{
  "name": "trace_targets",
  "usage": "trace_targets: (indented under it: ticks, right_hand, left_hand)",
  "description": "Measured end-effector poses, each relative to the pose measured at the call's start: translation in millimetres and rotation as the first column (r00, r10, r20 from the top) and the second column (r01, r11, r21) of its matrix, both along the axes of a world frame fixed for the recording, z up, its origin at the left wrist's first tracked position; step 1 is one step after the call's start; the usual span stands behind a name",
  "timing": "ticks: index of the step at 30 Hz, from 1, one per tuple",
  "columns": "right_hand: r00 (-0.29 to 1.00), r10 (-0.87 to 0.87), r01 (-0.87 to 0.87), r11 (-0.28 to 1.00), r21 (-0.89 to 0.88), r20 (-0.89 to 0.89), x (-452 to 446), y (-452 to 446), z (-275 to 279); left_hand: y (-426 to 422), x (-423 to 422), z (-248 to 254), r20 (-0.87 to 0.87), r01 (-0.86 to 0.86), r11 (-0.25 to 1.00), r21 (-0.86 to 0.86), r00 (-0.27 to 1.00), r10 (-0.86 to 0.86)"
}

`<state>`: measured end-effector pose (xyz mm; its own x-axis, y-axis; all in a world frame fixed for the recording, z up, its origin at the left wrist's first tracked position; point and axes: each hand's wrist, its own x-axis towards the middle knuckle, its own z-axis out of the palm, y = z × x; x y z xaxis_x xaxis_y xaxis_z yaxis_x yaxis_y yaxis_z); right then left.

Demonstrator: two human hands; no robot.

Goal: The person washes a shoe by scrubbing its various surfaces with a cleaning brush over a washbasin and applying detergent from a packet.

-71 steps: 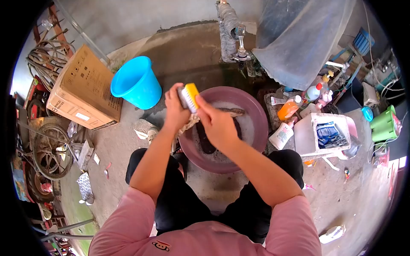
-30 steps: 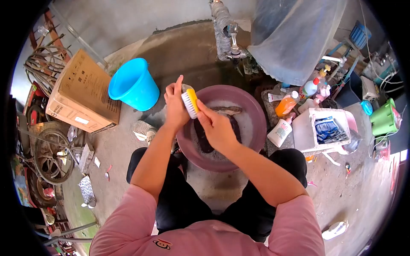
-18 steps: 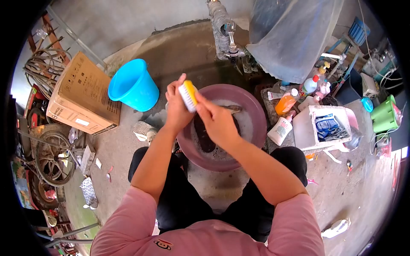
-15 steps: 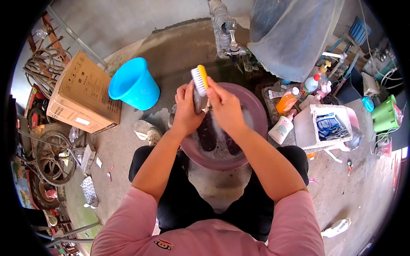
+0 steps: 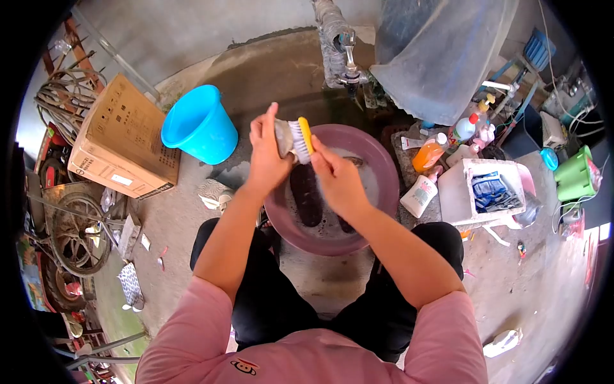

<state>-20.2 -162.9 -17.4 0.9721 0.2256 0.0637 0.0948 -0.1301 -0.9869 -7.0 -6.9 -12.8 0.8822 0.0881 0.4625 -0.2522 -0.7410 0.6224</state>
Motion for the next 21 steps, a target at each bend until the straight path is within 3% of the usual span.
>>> trace_targets:
  ticks: [2,4,5,8,11,14,15,18,19,21]
  right_hand:
    - [1.0,0.003,-0.002,1.0,0.019,-0.017,1.2,-0.9,-3.0]
    - [0.994,-0.027,0.032,0.998,0.045,-0.103,16.1,-4.0,-7.0]
    - [0.992,-0.031,0.043,0.995,0.093,-0.125,16.8,-2.6,-4.8]
    - [0.98,-0.025,0.062,0.981,0.181,-0.198,12.7,-0.8,3.5]
    - [0.973,-0.026,0.075,0.975,0.211,-0.227,9.7,-0.4,4.3]
    - [0.966,-0.015,0.071,0.975,0.209,-0.257,6.9,0.0,13.0]
    - [0.953,-0.007,0.07,0.979,0.194,-0.304,5.8,-0.6,17.5]
    - [0.981,0.1,-0.087,0.993,0.086,-0.166,-6.2,-2.7,13.4]
    - [0.985,0.158,-0.156,0.987,0.028,-0.072,-9.2,-3.9,11.8]
    - [0.995,0.091,-0.09,0.996,0.027,-0.031,-4.0,-4.4,16.3]
  left_hand:
    - [2.4,0.5,-1.2,0.046,0.01,0.994,0.11,0.999,-0.015]
    - [-10.3,-11.3,-4.9,0.032,0.162,0.958,0.237,0.984,-0.175]
    - [-16.2,-18.6,-4.9,0.023,0.257,0.949,0.181,0.964,-0.265]
    - [-21.9,-15.5,-12.0,-0.066,0.301,0.954,0.01,0.952,-0.3]
    - [-16.0,-11.0,-6.3,0.005,0.245,0.941,0.233,0.968,-0.253]
    - [-9.8,-13.6,-1.1,0.001,0.231,0.954,0.19,0.972,-0.235]
    - [-7.2,-12.4,-2.3,-0.018,0.255,0.963,0.093,0.967,-0.254]
    - [17.6,6.5,-7.5,0.0,0.049,0.987,-0.15,0.999,-0.05]
    - [20.3,5.6,-3.6,0.015,0.053,0.993,-0.106,0.999,-0.052]
    - [20.7,2.8,6.4,0.043,0.072,0.997,-0.012,0.997,-0.071]
